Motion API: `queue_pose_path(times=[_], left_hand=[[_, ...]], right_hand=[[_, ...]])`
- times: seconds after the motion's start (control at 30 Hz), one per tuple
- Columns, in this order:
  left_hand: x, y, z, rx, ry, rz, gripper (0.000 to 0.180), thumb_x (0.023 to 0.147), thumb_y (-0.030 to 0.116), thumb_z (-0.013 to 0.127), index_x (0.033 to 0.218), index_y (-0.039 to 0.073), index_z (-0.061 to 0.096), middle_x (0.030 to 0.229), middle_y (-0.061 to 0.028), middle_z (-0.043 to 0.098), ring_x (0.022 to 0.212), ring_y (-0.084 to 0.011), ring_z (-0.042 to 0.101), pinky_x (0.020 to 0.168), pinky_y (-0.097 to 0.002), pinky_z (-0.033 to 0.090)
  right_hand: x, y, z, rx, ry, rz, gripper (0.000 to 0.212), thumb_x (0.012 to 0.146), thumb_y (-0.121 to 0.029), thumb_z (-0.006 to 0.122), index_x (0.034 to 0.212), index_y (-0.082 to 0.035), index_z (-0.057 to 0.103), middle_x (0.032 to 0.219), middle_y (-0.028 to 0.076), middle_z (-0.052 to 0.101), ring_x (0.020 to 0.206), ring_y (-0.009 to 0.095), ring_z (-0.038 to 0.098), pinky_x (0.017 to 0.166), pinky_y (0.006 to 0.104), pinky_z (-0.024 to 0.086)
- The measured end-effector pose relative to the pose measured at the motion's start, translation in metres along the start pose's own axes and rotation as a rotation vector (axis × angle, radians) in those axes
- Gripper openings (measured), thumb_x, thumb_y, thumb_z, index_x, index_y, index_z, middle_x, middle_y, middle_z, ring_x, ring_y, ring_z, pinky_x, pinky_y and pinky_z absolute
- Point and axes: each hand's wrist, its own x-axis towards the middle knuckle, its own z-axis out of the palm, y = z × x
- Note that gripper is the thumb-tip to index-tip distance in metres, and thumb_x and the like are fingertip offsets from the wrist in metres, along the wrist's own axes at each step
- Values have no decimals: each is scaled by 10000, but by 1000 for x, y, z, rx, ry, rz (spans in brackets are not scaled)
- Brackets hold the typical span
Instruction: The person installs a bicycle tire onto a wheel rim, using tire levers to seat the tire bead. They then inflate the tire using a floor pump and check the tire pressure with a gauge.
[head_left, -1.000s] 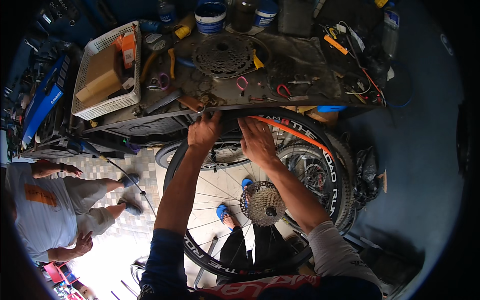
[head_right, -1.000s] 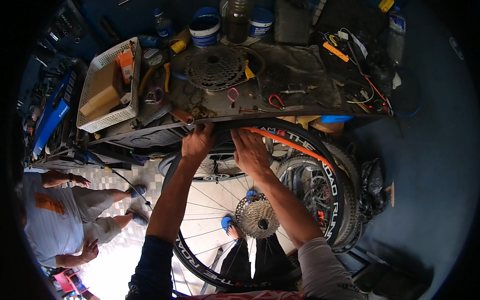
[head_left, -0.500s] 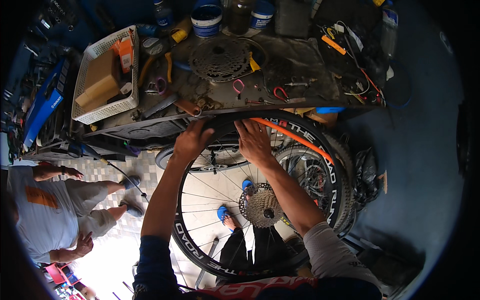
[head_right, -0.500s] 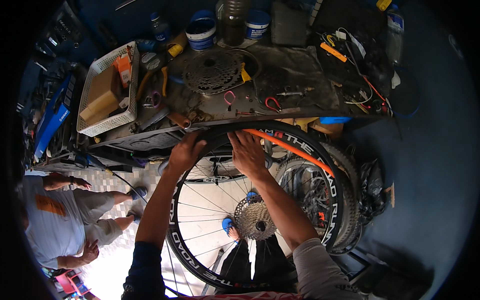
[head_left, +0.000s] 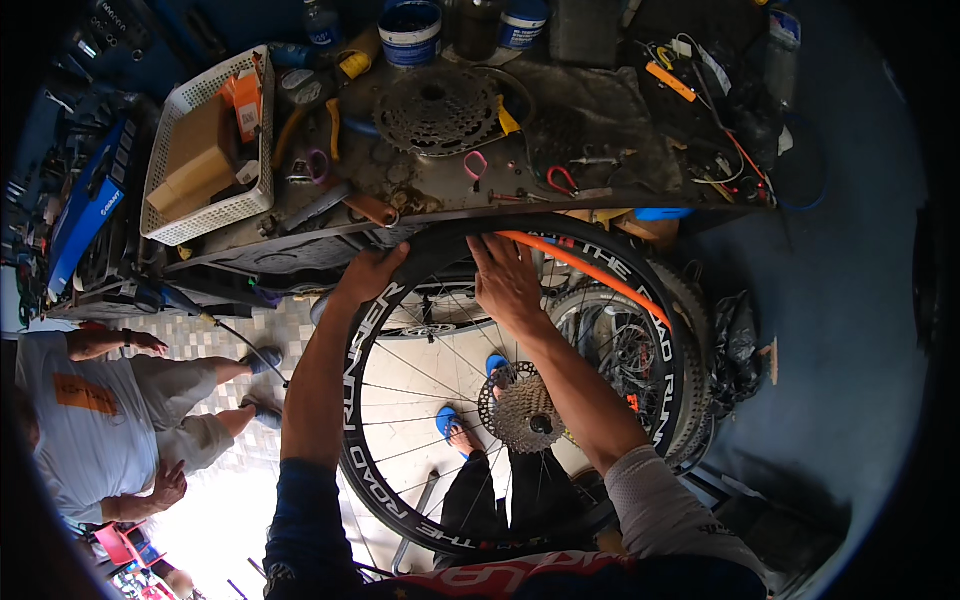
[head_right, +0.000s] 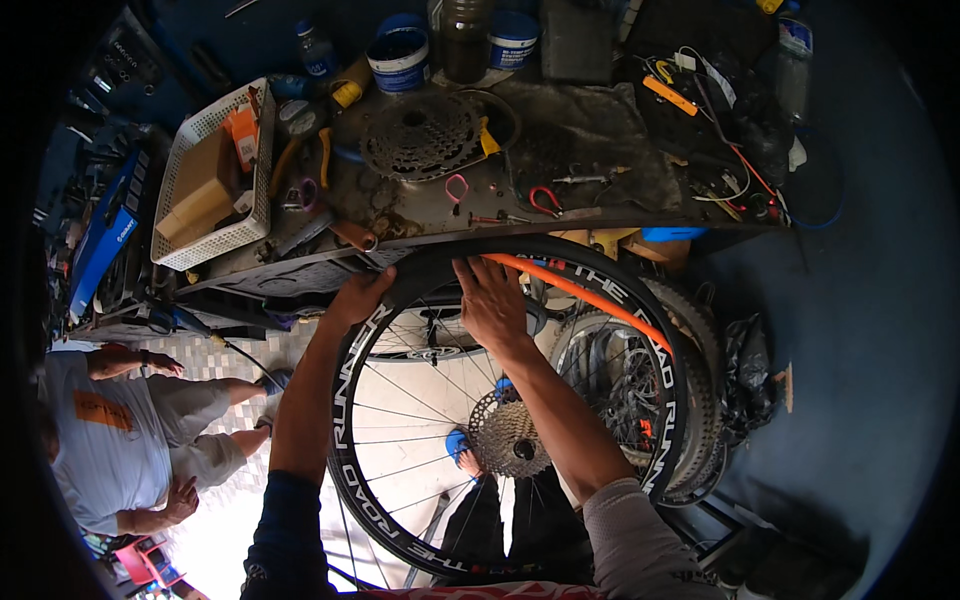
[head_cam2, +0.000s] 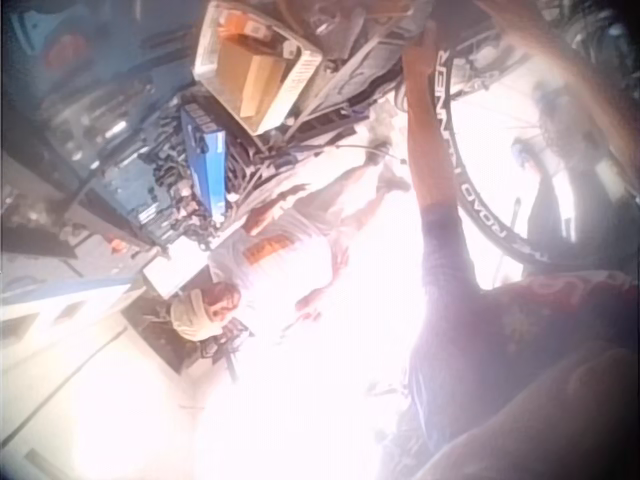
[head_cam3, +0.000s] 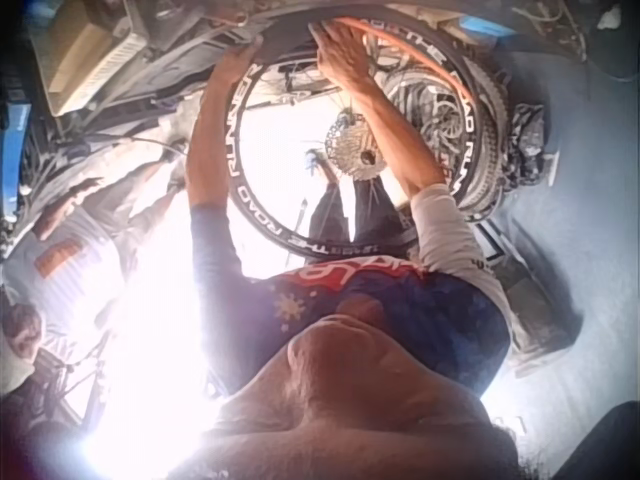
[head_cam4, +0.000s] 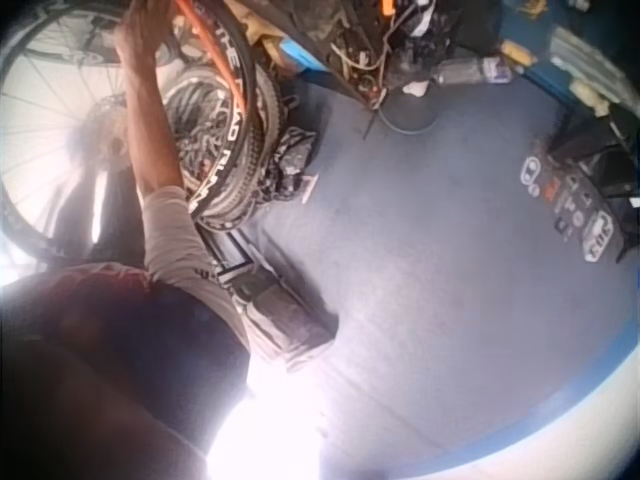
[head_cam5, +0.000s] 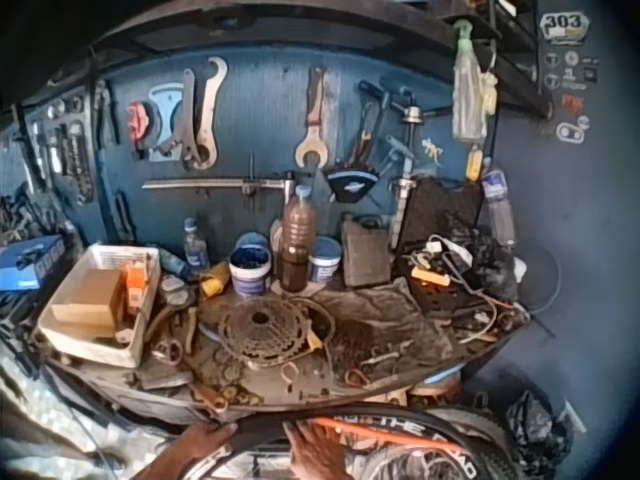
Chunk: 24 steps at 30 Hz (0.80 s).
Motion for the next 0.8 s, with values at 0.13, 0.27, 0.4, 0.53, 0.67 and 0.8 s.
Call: queue_pose_path(times=[0.13, 0.27, 0.4, 0.53, 0.67, 0.8], left_hand=[[2, 1, -1, -79, -70, -96, 957, 938, 856, 538, 993, -61, 803, 954, -284, 770, 1025, -383, 747, 961, -460, 540], [3, 5, -5, -130, -140, -121, 962, 922, 872, 545, 1047, -46, 805, 1016, -257, 781, 1036, -362, 742, 972, -449, 538], [16, 12, -20, 94, -262, -120, 943, 917, 855, 575, 1134, -39, 783, 1032, -245, 783, 1048, -358, 743, 971, -452, 537], [21, 24, -17, 133, -112, 205, 837, 940, 766, 641, 1208, -18, 758, 988, -232, 781, 1025, -378, 756, 942, -472, 556], [19, 37, 13, 134, 54, 203, 699, 990, 678, 640, 1161, 9, 752, 949, -269, 760, 999, -459, 748, 901, -546, 576], [12, 35, 26, 273, 237, 282, 637, 1027, 658, 583, 1029, 39, 732, 937, -300, 740, 983, -522, 711, 838, -601, 580]], right_hand=[[1, 0, 0, -10, 49, -15, 611, 867, -107, 729, 1463, -71, 604, 1387, 115, 600, 1335, 278, 564, 1162, 517, 383], [2, 0, 1, 20, 46, -3, 630, 854, -98, 733, 1469, -67, 601, 1410, 124, 614, 1345, 278, 569, 1168, 516, 386], [0, 0, 5, 34, 41, 14, 614, 862, -103, 731, 1465, -74, 618, 1430, 115, 637, 1360, 274, 574, 1199, 514, 365], [-2, 4, 7, 78, 21, 12, 665, 841, -68, 742, 1489, -65, 590, 1411, 127, 640, 1352, 289, 578, 1175, 516, 389], [-5, 13, 6, 194, 44, -18, 637, 875, -70, 714, 1496, -33, 577, 1460, 152, 637, 1358, 291, 587, 1186, 486, 396], [-21, 24, -8, 320, 148, 14, 514, 920, -68, 703, 1430, -79, 643, 1346, 126, 704, 1212, 284, 686, 1035, 425, 559]])
